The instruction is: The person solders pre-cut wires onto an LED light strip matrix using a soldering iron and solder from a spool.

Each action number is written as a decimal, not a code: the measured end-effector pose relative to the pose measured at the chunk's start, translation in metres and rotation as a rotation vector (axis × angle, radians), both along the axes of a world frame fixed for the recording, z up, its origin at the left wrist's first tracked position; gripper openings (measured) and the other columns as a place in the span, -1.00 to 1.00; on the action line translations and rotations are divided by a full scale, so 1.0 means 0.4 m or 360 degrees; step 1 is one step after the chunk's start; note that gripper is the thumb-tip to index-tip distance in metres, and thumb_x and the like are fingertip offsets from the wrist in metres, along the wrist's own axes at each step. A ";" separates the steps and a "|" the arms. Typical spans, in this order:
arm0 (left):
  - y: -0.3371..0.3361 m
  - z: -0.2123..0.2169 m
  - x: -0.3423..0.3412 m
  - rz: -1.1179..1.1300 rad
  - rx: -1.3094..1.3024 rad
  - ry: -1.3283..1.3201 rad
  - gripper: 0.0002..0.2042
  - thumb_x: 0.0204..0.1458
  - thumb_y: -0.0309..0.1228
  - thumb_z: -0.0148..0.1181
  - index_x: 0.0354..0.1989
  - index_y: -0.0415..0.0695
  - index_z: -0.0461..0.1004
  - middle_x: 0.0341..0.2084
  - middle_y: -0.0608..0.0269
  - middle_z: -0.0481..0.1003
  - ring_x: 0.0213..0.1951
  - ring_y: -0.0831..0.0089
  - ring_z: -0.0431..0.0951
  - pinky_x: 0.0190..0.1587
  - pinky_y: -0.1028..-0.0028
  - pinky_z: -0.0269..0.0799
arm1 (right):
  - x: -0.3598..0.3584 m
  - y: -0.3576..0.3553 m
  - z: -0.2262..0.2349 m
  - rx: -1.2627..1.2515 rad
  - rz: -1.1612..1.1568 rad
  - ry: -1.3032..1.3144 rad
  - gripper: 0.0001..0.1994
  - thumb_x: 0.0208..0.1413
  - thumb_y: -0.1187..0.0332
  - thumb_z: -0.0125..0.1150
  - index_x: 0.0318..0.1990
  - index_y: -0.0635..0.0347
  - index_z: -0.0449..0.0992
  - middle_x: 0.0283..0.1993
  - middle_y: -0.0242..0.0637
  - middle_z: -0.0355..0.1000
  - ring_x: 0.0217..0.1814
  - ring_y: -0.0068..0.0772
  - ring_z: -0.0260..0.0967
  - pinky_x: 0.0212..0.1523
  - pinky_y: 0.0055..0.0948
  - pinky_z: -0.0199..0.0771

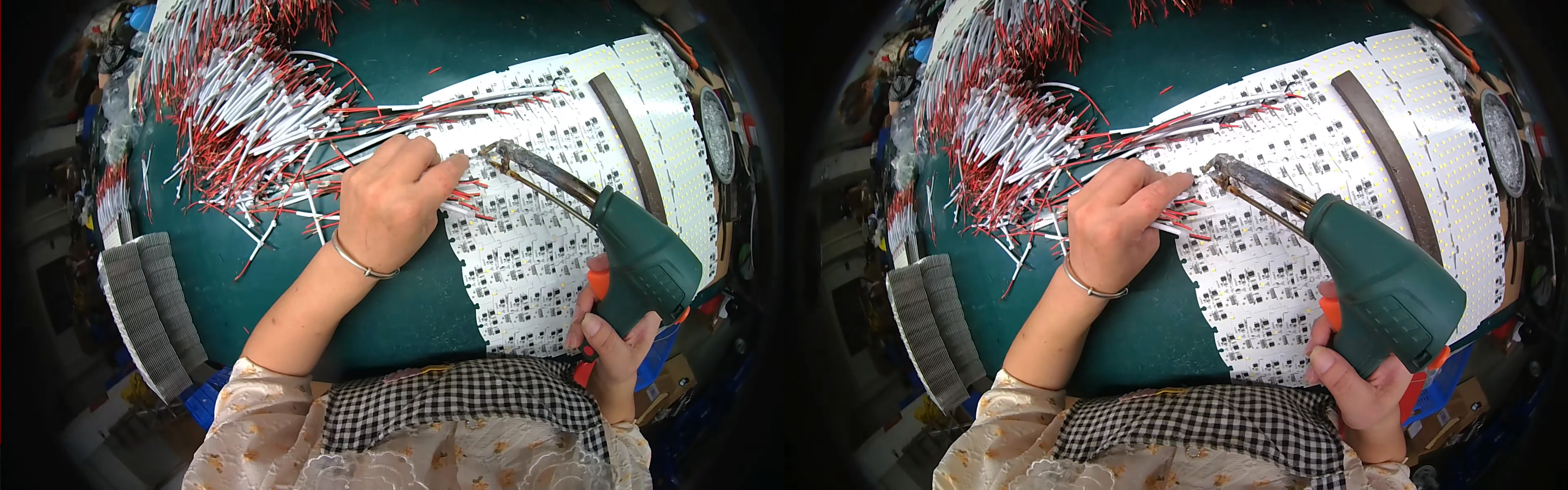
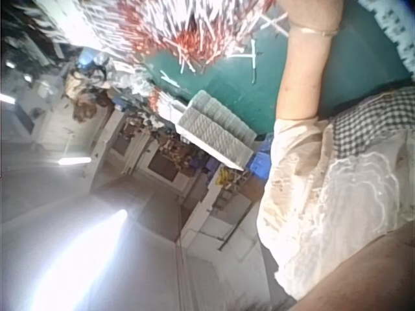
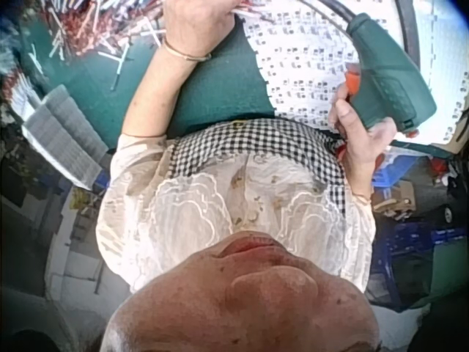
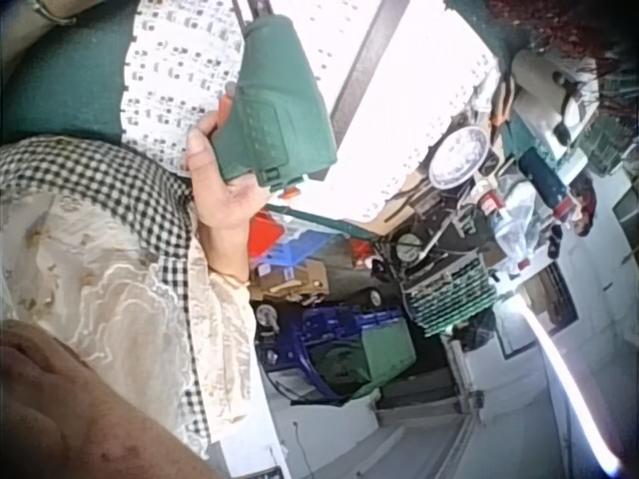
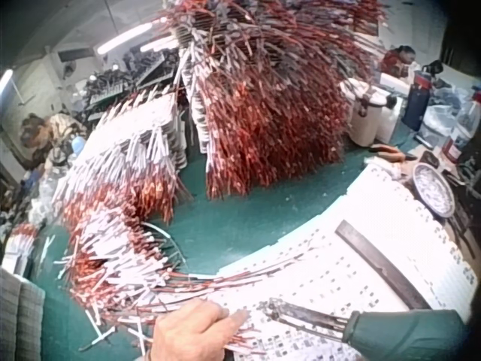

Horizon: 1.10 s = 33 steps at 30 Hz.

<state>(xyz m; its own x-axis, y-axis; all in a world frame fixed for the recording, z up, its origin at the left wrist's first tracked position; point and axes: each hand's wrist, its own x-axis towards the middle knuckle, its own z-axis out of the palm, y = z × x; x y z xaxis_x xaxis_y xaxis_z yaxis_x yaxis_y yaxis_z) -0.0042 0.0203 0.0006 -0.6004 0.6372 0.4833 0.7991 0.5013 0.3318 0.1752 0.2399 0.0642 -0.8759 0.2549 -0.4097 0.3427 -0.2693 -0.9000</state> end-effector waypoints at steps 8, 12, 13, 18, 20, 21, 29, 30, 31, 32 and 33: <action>-0.003 -0.007 -0.003 -0.0037 0.0004 0.0012 -0.58 -0.43 -0.73 0.13 -0.29 -0.09 0.59 -0.58 0.25 0.43 -0.52 0.31 0.48 -0.52 0.39 0.39 | -0.027 -0.037 -0.004 0.0237 -0.0158 0.0050 -0.44 -0.07 0.39 0.30 0.07 0.49 0.27 -0.51 -0.20 0.36 -0.67 -0.51 0.31 -0.65 -0.59 0.34; -0.004 -0.007 -0.003 -0.0037 0.0026 0.0020 -0.58 -0.43 -0.72 0.13 -0.29 -0.09 0.59 -0.59 0.26 0.42 -0.52 0.31 0.47 -0.53 0.39 0.39 | -0.030 -0.040 -0.002 0.0231 -0.0138 0.0041 -0.46 -0.07 0.41 0.29 0.06 0.49 0.27 -0.48 -0.19 0.37 -0.66 -0.51 0.32 -0.64 -0.58 0.35; -0.004 -0.009 -0.003 -0.0044 0.0050 0.0024 -0.58 -0.43 -0.72 0.13 -0.29 -0.09 0.59 -0.59 0.26 0.42 -0.53 0.31 0.47 -0.53 0.39 0.38 | -0.032 -0.041 0.000 0.0219 -0.0124 0.0003 -0.47 -0.07 0.42 0.29 0.06 0.50 0.28 -0.45 -0.17 0.38 -0.65 -0.50 0.32 -0.64 -0.58 0.36; -0.003 -0.012 -0.006 -0.0072 0.0073 -0.0001 -0.57 -0.45 -0.73 0.14 -0.28 -0.11 0.58 -0.57 0.25 0.42 -0.51 0.29 0.47 -0.51 0.38 0.38 | -0.012 -0.009 -0.012 0.0077 0.0080 0.0065 -0.51 0.02 0.64 0.19 0.14 0.49 0.24 0.03 0.01 0.31 -0.30 -0.41 0.42 -0.52 -0.58 0.53; -0.001 -0.010 -0.005 -0.0089 0.0084 -0.0017 -0.56 -0.46 -0.73 0.14 -0.27 -0.12 0.57 -0.57 0.24 0.42 -0.50 0.29 0.47 -0.51 0.38 0.38 | -0.009 -0.007 -0.013 0.0068 0.0096 0.0068 -0.52 0.02 0.64 0.18 0.14 0.48 0.24 0.04 0.00 0.30 -0.28 -0.40 0.42 -0.51 -0.57 0.53; -0.002 -0.008 -0.005 -0.0085 0.0071 -0.0026 -0.56 -0.46 -0.73 0.15 -0.27 -0.12 0.57 -0.56 0.24 0.42 -0.50 0.28 0.47 -0.51 0.37 0.37 | -0.013 -0.016 -0.013 0.0065 0.0097 0.0067 -0.52 0.02 0.64 0.18 0.14 0.48 0.24 0.04 0.00 0.30 -0.28 -0.40 0.42 -0.51 -0.57 0.53; -0.001 -0.006 -0.004 -0.0086 0.0060 -0.0034 -0.55 -0.48 -0.73 0.16 -0.27 -0.14 0.57 -0.56 0.23 0.41 -0.49 0.27 0.47 -0.50 0.37 0.37 | -0.019 -0.030 -0.016 0.0234 0.0047 0.0026 -0.64 -0.03 0.52 0.22 -0.07 0.42 0.30 -0.36 -0.10 0.38 -0.61 -0.47 0.34 -0.63 -0.58 0.40; -0.001 -0.005 -0.004 -0.0086 0.0062 -0.0032 -0.56 -0.48 -0.72 0.16 -0.27 -0.14 0.57 -0.56 0.23 0.41 -0.49 0.27 0.47 -0.50 0.37 0.38 | -0.018 -0.031 -0.016 0.0229 0.0050 0.0026 -0.64 -0.03 0.52 0.22 -0.07 0.42 0.30 -0.36 -0.10 0.38 -0.61 -0.47 0.34 -0.63 -0.58 0.40; -0.003 -0.005 -0.004 -0.0086 0.0062 -0.0029 -0.56 -0.48 -0.72 0.16 -0.27 -0.14 0.57 -0.56 0.23 0.41 -0.50 0.28 0.46 -0.49 0.37 0.38 | -0.018 -0.032 -0.015 0.0233 0.0017 -0.0012 -0.61 -0.03 0.50 0.23 -0.05 0.43 0.29 -0.38 -0.12 0.37 -0.62 -0.47 0.33 -0.64 -0.58 0.39; -0.003 -0.005 -0.004 -0.0082 0.0055 -0.0029 -0.56 -0.48 -0.72 0.16 -0.27 -0.14 0.57 -0.56 0.23 0.41 -0.50 0.28 0.46 -0.49 0.37 0.38 | -0.018 -0.032 -0.013 0.0236 -0.0015 -0.0051 -0.58 -0.04 0.48 0.24 -0.03 0.44 0.28 -0.39 -0.14 0.37 -0.63 -0.48 0.33 -0.65 -0.57 0.39; -0.002 -0.005 -0.004 -0.0089 0.0054 -0.0032 -0.56 -0.48 -0.72 0.16 -0.27 -0.14 0.57 -0.56 0.24 0.41 -0.50 0.28 0.46 -0.50 0.37 0.38 | -0.021 -0.033 -0.005 0.0238 -0.0013 -0.0052 -0.58 -0.04 0.48 0.24 -0.03 0.44 0.28 -0.39 -0.14 0.37 -0.63 -0.48 0.33 -0.65 -0.57 0.39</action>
<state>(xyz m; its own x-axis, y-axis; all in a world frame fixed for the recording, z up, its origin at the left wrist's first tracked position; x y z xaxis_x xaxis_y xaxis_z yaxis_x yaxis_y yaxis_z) -0.0060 0.0194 -0.0015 -0.5741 0.6533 0.4936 0.8186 0.4443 0.3641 0.1669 0.2266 0.0621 -0.8604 0.3220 -0.3949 0.3707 -0.1360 -0.9187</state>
